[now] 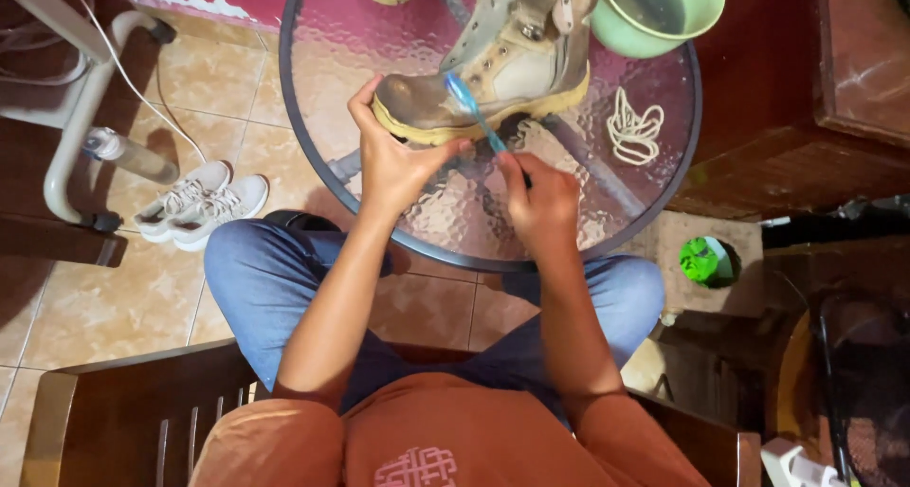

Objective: Cleaning the exterior and soles of work boots using a toothbrush and a bowl of cleaning solution.

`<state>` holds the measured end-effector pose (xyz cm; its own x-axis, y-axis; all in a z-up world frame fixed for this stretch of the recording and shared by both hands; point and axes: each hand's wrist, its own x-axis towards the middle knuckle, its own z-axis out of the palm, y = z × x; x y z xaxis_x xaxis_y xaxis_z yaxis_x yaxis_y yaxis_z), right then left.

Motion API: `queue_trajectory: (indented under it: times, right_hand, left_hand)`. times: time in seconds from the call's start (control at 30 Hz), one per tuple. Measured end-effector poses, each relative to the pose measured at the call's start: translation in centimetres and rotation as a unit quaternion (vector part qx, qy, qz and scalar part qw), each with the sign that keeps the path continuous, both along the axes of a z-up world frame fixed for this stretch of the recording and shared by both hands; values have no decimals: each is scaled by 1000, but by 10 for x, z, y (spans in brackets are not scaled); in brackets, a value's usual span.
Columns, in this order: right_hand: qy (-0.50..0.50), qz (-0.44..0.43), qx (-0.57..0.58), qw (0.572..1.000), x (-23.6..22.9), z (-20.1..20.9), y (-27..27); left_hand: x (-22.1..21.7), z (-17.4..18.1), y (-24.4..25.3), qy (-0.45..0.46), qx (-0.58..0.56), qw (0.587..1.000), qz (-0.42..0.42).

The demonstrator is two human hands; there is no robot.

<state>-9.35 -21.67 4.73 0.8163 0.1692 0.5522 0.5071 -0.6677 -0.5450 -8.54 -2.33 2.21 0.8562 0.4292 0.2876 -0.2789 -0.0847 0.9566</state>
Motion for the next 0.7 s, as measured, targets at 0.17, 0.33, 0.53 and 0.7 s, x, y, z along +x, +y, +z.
queue_trajectory:
  times: [0.17,0.33,0.53,0.7]
  right_hand:
    - [77,-12,-25,997,-15,0,-16]
    - [89,-38,-21,995,-16,-7,-11]
    - [116,-50,-41,991,2,-5,15]
    - [88,-35,-11,995,-35,-16,-16]
  left_hand:
    - [-3,0,-1,29,0,1000,13]
    - [-10,12,1,36,10,999,4]
    - [-10,17,-1,45,33,998,15]
    - [-7,11,-1,59,8,998,24]
